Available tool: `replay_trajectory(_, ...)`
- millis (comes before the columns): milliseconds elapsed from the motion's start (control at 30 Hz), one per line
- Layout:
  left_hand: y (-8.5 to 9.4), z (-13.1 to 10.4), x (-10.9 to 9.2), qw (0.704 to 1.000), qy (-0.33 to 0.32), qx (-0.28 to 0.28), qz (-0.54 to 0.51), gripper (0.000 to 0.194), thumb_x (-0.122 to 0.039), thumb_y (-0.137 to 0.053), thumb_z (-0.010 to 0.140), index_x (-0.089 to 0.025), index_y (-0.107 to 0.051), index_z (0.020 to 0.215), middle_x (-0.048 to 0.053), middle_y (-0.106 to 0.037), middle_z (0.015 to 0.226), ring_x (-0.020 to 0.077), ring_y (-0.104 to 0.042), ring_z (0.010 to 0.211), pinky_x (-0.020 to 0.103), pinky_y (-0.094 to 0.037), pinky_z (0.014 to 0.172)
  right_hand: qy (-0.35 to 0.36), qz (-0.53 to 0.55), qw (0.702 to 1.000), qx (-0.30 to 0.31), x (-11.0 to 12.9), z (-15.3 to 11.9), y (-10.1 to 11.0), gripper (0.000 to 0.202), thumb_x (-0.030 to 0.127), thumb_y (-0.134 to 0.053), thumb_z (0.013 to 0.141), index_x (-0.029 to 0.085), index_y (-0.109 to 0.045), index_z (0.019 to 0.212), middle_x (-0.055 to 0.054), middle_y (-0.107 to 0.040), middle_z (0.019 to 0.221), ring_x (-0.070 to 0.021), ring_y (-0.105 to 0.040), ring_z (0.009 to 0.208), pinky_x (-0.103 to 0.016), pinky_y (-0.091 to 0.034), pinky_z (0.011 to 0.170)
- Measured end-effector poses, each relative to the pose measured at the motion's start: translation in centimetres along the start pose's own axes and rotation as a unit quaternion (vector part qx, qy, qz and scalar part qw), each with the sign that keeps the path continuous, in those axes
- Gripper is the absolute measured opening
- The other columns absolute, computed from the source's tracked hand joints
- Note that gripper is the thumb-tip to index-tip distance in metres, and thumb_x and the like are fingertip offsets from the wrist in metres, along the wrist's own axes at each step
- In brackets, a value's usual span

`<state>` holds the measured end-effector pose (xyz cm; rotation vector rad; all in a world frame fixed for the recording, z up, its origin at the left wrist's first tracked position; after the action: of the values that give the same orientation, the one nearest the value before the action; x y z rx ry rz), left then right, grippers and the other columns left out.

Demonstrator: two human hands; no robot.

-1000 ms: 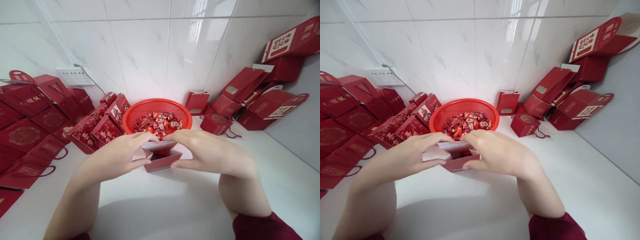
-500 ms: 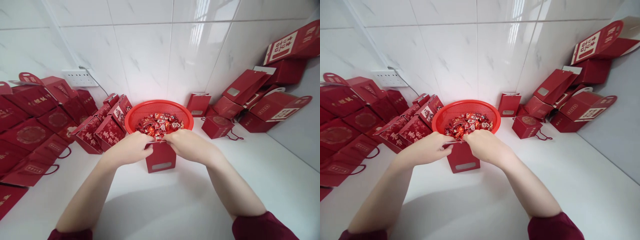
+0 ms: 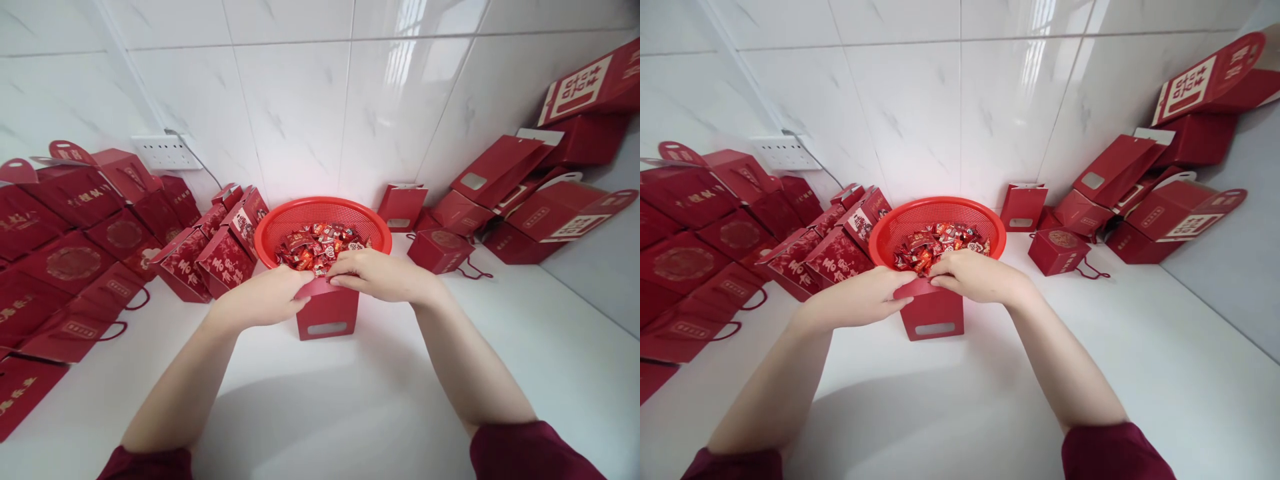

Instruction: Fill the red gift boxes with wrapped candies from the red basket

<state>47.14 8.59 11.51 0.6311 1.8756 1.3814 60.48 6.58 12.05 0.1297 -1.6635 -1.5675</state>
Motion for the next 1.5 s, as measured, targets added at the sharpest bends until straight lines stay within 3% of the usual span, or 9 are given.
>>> replay_trajectory(133,-0.1,0.4,0.1,1.0,0.018,0.008,-0.014,0.036,-0.044,-0.044,0.096,-0.019,-0.055,0.073,0.001,-0.059,0.068,0.016,-0.053,0.057,0.029,-0.032,0.052,0.014,-0.039,0.999,-0.023,0.3,0.3,-0.1,0.022,0.021,-0.052,0.097,0.019,-0.07,0.086,-0.003,-0.066,0.089,-0.0164,-0.058,0.08,-0.029,-0.04,0.072)
replay_trajectory(233,0.1,0.6,-0.2,1.0,0.021,0.0,-0.006,0.045,-0.042,-0.035,0.1,-0.018,-0.053,0.067,0.001,-0.056,0.063,0.015,-0.049,0.054,0.029,-0.03,0.053,0.017,-0.057,0.998,-0.027,0.6,0.4,-0.1,0.023,0.019,-0.053,0.097,0.018,-0.07,0.082,-0.003,-0.065,0.085,-0.0153,-0.057,0.076,-0.028,-0.038,0.067)
replay_trajectory(533,0.0,0.5,-0.9,1.0,0.002,-0.027,0.002,0.047,-0.038,-0.033,0.102,-0.017,-0.058,0.068,0.0,-0.057,0.062,0.0138,-0.049,0.053,0.029,-0.029,0.055,-0.005,-0.068,0.997,-0.036,0.9,0.2,-0.2,0.024,0.018,-0.054,0.096,0.018,-0.069,0.078,-0.002,-0.064,0.082,-0.0145,-0.056,0.074,-0.028,-0.037,0.065)
replay_trajectory(900,-0.3,0.6,-0.7,0.999,0.021,-0.027,0.026,0.047,-0.039,-0.034,0.102,-0.016,-0.063,0.071,0.003,-0.06,0.065,0.0148,-0.054,0.057,0.03,-0.03,0.055,-0.022,-0.077,0.996,-0.044,1.0,0.2,-0.2,0.023,0.02,-0.052,0.098,0.02,-0.072,0.085,-0.001,-0.064,0.083,-0.0147,-0.055,0.075,-0.028,-0.035,0.064)
replay_trajectory(1500,-0.3,0.6,-0.5,0.999,0.027,-0.029,0.023,0.049,-0.041,-0.033,0.102,-0.016,-0.066,0.076,0.005,-0.063,0.069,0.0172,-0.056,0.06,0.031,-0.032,0.057,-0.024,-0.079,0.996,-0.047,1.2,0.2,-0.1,0.026,0.02,-0.051,0.098,0.019,-0.07,0.08,-0.002,-0.062,0.081,-0.0151,-0.055,0.073,-0.027,-0.035,0.063)
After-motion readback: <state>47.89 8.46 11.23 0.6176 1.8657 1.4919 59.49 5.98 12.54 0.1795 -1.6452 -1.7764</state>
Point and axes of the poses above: each hand's wrist, its own z-axis towards the middle knuckle, its own y-axis out of the back of the hand, x = y × z, the point moved 7 cm from there along z, towards the middle knuckle
